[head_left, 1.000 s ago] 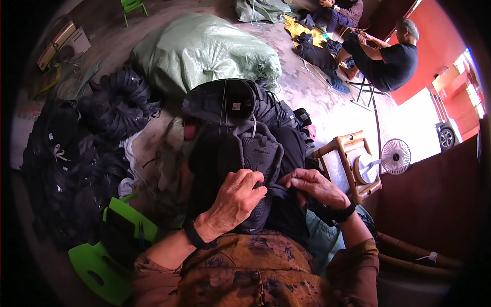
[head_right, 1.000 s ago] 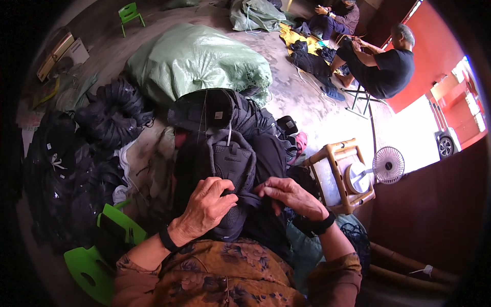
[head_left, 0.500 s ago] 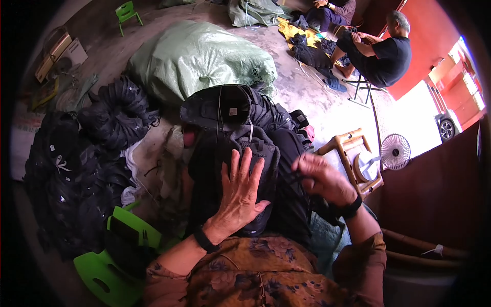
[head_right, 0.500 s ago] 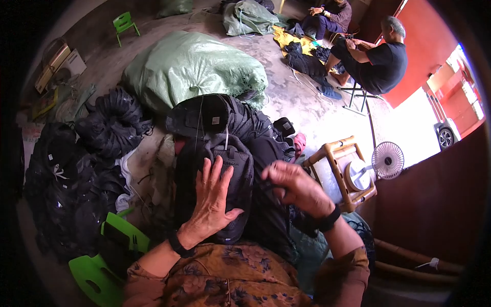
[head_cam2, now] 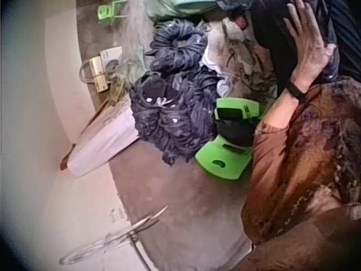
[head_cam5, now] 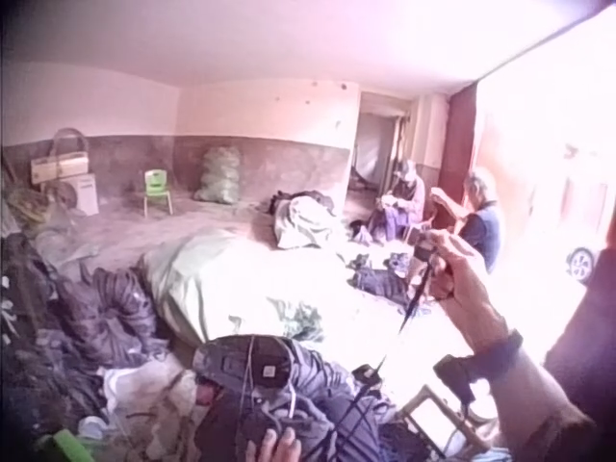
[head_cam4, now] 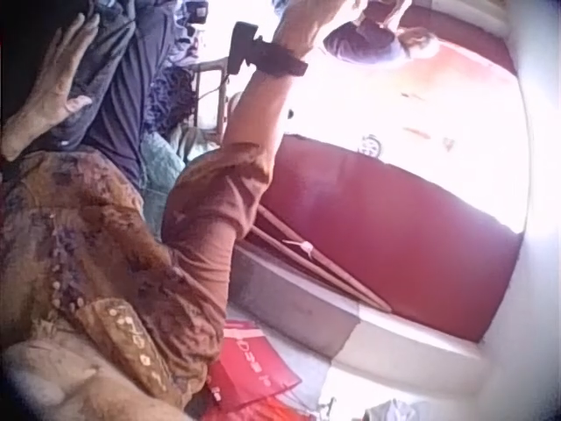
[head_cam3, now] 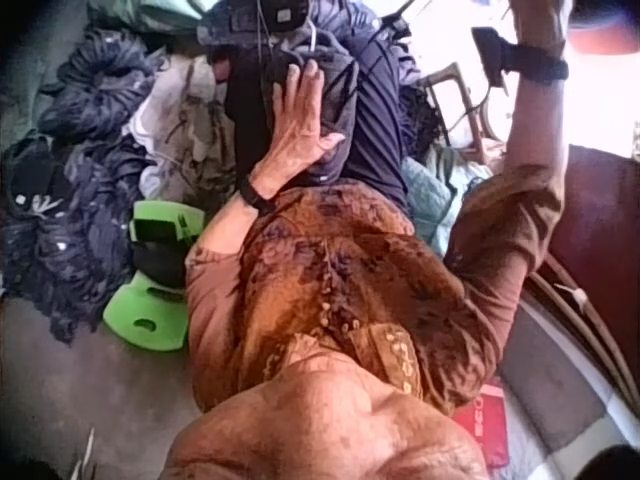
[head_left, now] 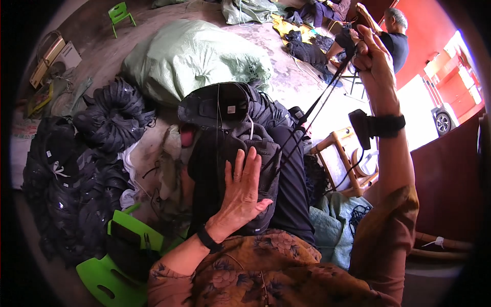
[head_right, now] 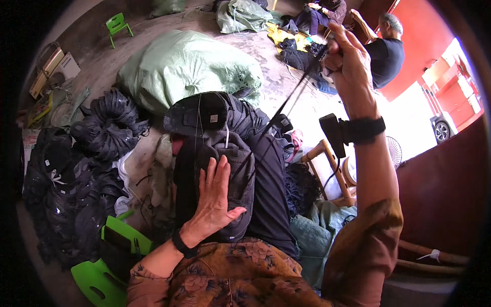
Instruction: Lacing and assembling black shoes in a manufacturing setting.
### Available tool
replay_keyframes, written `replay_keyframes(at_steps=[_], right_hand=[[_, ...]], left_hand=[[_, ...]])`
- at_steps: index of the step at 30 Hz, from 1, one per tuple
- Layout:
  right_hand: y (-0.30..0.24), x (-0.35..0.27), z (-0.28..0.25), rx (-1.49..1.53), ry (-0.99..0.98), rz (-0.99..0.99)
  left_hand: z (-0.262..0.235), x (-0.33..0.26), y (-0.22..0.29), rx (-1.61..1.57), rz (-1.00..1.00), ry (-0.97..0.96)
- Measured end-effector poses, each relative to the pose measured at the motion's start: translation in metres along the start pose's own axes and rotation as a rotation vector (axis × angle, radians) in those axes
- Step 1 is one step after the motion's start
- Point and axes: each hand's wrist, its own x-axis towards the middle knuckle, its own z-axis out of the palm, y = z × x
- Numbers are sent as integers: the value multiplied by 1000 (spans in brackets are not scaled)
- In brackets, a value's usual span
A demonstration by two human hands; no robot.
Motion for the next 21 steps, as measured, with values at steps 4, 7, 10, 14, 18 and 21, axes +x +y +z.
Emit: replay_keyframes(at_steps=[4,7,10,14,18,21], right_hand=[[-54,-26,13,-182,-543,1],[-84,-39,22,-379,-571,-97],[-105,-22,-28,-330,-672,-185],[-147,-9,-86,-550,-493,-621],[-173,-47,-70,-758,-411,-650],[-174,-82,-65,-933,-349,-658]], left_hand=[[-20,-2,-15,-190,20,-59],[-47,-10,-25,-387,-63,23],[-58,0,-31,-416,-120,130],[-68,48,-14,-535,-176,-10],[-62,72,11,-653,-51,-595],[-71,67,10,-979,-193,-477]])
